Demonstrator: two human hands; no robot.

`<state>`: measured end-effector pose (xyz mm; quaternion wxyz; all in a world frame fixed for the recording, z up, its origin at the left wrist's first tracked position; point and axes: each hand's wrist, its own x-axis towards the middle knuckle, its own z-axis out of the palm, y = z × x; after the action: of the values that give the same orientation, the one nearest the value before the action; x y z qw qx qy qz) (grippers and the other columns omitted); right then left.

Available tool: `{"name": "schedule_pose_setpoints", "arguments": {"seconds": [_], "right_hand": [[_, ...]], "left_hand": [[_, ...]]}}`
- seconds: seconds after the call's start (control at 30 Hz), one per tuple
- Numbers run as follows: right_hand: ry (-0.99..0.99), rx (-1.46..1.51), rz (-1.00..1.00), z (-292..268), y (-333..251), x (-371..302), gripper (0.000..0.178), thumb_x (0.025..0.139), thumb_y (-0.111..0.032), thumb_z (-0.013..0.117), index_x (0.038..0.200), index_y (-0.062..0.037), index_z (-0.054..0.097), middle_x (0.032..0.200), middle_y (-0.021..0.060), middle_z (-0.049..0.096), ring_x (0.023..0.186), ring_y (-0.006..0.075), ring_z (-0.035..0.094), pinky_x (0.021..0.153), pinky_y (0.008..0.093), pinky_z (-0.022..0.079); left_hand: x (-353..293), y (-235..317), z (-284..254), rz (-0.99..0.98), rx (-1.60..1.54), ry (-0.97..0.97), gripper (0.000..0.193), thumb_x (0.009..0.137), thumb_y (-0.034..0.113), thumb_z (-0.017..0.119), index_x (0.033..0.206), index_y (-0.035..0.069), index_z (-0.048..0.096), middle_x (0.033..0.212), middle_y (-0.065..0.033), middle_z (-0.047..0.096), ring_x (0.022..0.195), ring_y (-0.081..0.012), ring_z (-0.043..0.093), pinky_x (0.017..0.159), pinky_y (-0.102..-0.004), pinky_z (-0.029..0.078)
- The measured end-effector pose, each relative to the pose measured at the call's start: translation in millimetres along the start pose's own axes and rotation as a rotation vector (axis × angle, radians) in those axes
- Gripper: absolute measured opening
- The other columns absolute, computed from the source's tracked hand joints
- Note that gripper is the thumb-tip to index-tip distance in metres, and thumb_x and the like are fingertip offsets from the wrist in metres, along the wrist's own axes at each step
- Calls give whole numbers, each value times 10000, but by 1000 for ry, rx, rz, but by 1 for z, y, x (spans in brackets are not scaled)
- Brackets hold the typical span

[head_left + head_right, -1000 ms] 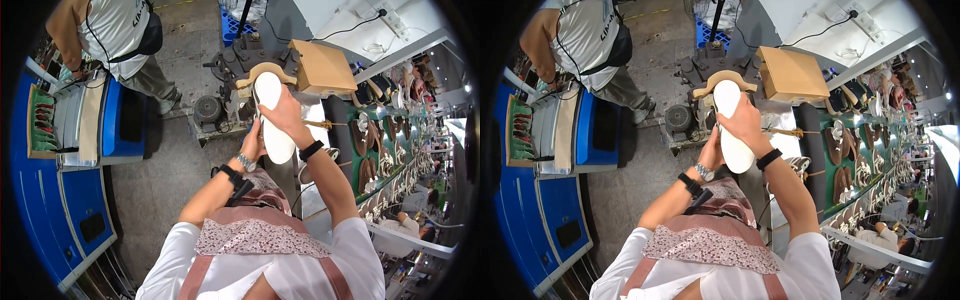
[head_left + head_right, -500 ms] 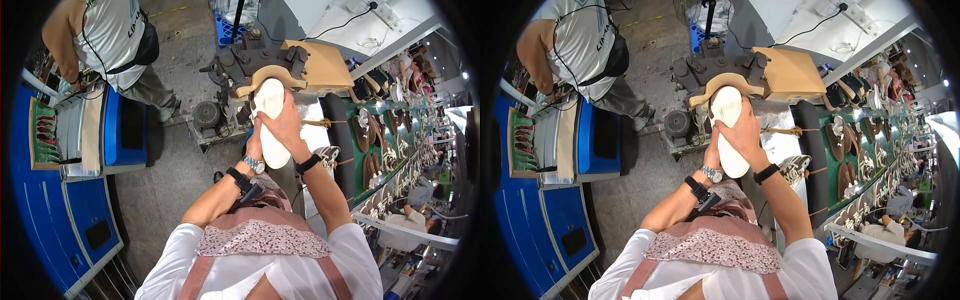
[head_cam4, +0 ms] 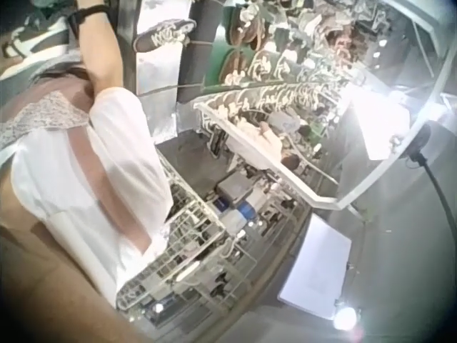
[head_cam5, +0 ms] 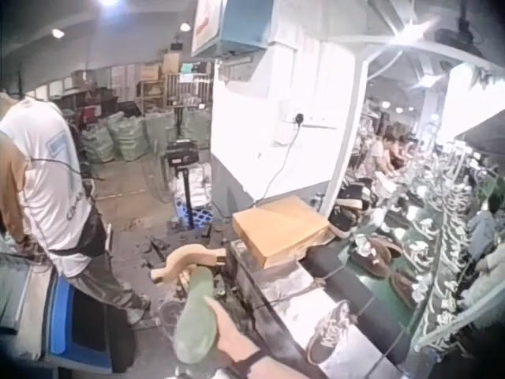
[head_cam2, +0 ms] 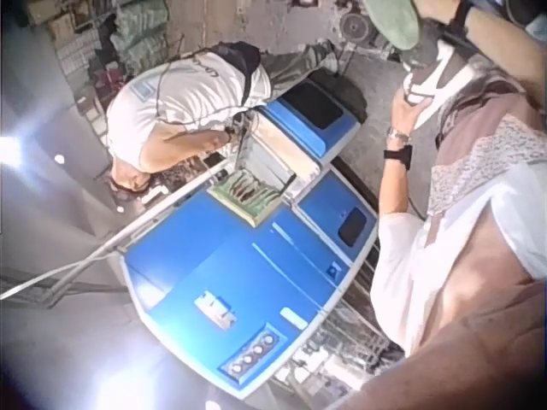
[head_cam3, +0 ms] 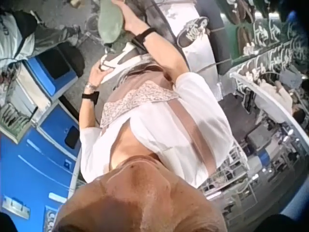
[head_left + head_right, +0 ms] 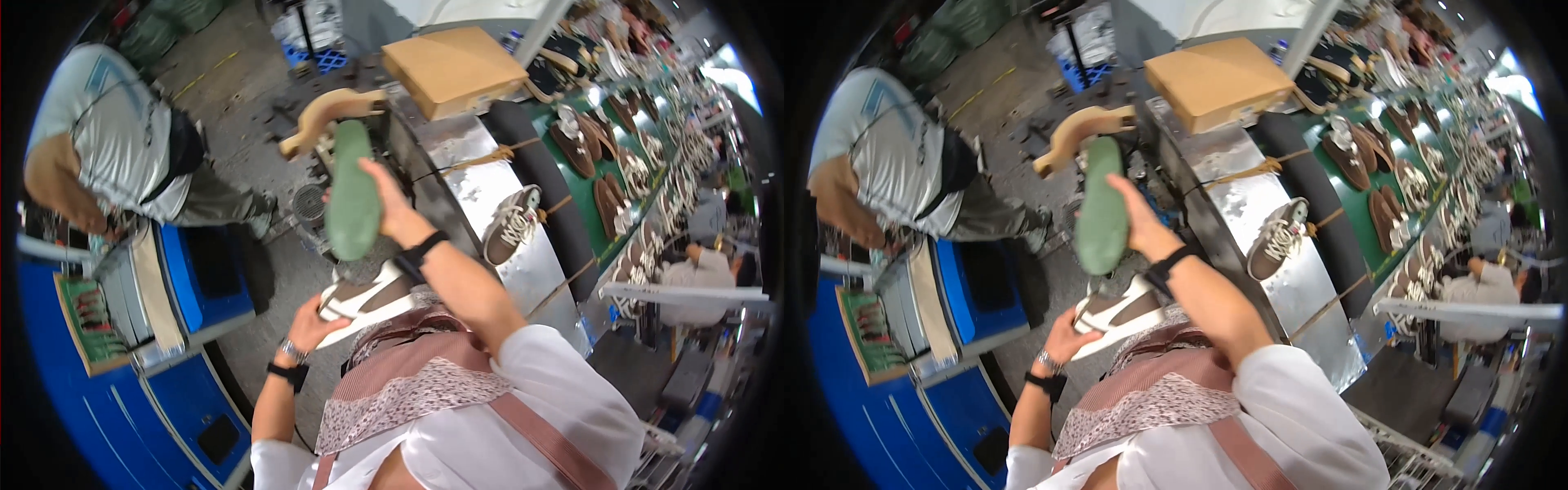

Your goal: Manually processing shoes by fitting them onto lasts and operating assembly machines at various factory stations.

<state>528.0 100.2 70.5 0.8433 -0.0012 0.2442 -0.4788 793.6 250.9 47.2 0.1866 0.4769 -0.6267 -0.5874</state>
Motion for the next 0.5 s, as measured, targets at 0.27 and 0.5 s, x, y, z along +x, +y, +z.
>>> {"name": "schedule_pose_setpoints", "arguments": {"seconds": [0.27, 0.5], "right_hand": [[-196, -828, -540, 9, -44, -129, 881, 781, -211, 769, 1522, -56, 320, 1404, 146, 460, 1269, 255, 508, 1077, 373, 416], [1073, -1278, -984, -190, -95, -300, 1036, 683, -213, 861, 1518, -11, 282, 1430, 172, 422, 1302, 292, 464, 1108, 404, 374]], "left_hand": [[82, 30, 72, -92, 632, 165, 729, 752, 620, 777, 1230, 86, 644, 975, -192, 733, 883, -391, 706, 737, -472, 557], [268, 106, 216, 308, 695, 274, 521, 804, 416, 777, 1137, 63, 588, 1064, -167, 683, 1001, -351, 650, 821, -467, 519]]}}
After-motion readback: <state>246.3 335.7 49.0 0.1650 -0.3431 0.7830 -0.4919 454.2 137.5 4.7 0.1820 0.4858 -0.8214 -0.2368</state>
